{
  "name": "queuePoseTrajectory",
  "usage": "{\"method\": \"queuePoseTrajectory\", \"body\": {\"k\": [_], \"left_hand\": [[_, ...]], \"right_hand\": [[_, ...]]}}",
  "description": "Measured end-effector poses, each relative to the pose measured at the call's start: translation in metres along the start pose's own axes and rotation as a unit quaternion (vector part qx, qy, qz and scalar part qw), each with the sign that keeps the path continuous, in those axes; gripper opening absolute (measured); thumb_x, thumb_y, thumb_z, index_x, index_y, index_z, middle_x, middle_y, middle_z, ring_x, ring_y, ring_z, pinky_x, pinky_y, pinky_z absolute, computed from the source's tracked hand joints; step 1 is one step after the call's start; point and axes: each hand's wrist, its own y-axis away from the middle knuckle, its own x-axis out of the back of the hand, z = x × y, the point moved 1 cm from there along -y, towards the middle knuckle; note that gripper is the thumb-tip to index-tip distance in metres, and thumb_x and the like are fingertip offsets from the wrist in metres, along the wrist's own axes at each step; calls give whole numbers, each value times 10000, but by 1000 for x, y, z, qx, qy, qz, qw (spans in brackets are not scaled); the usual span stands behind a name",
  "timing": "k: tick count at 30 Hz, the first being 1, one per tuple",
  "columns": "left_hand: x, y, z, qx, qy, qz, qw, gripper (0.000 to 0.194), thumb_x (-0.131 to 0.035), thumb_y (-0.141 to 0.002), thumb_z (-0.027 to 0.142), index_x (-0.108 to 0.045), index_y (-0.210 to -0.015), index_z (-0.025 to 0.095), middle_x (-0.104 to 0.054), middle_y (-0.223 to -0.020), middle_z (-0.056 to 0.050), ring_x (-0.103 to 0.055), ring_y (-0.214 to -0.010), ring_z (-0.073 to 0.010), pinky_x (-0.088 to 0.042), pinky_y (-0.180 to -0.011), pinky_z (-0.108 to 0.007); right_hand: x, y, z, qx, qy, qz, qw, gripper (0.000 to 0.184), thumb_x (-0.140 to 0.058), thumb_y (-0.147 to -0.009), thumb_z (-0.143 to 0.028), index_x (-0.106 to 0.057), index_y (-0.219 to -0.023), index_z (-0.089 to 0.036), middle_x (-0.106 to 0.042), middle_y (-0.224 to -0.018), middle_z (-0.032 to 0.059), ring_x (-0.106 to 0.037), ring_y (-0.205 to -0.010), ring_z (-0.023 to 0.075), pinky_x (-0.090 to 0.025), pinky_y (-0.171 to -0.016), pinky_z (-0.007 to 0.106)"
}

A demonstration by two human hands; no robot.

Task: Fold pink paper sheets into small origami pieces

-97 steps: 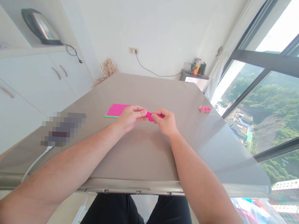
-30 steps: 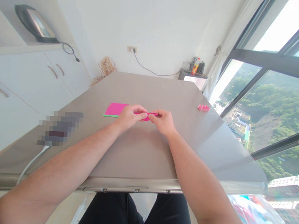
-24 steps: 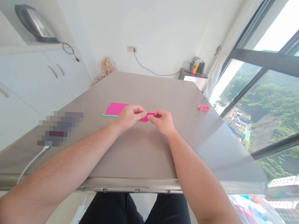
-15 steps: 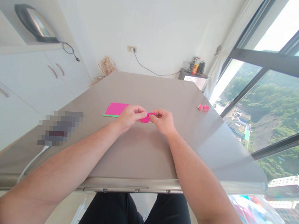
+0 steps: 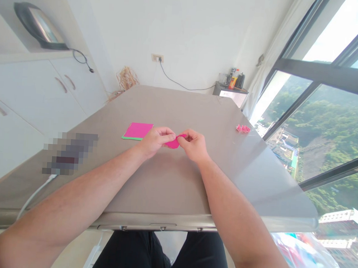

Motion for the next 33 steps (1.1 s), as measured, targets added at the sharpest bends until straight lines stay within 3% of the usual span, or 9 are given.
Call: {"method": "queuePoseTrajectory", "body": {"k": [8,14,23,29,33], "left_hand": [[3,1,1,-65,-81,23,994,229,-738,-771,385,-700,-804,162,-716,-763,-40,-669,-709,-159,-549,-687,-309],[6,1,2,-96,-164,41,981,224,-702,-800,396,-700,-800,172,-725,-792,-43,-668,-741,-162,-530,-704,-298],[7,1,3,-100,-176,47,978,210,-701,-790,392,-702,-792,182,-736,-799,-43,-675,-743,-170,-527,-709,-304],[5,3,5,-80,-139,9,987,209,-745,-749,372,-709,-816,177,-747,-768,-49,-692,-707,-180,-539,-695,-315],[5,2,4,-79,-161,26,983,199,-736,-752,371,-710,-791,178,-744,-746,-44,-685,-687,-176,-525,-662,-300]], "right_hand": [[5,0,-2,-16,-55,-25,998,195,-699,-768,-383,-691,-746,-189,-663,-641,14,-610,-627,153,-496,-649,311],[9,-1,0,-39,-36,-21,998,244,-734,-762,-419,-728,-781,-176,-702,-670,35,-647,-652,164,-522,-678,320],[8,-3,4,-34,-47,-34,998,235,-750,-749,-398,-749,-822,-175,-710,-675,33,-650,-646,160,-544,-698,333],[7,-1,0,-42,-35,-40,998,219,-752,-734,-376,-752,-828,-178,-716,-697,28,-655,-667,159,-549,-723,337],[5,-1,0,-48,-41,-39,997,222,-772,-715,-365,-748,-828,-175,-719,-704,31,-658,-668,160,-553,-728,341]]}}
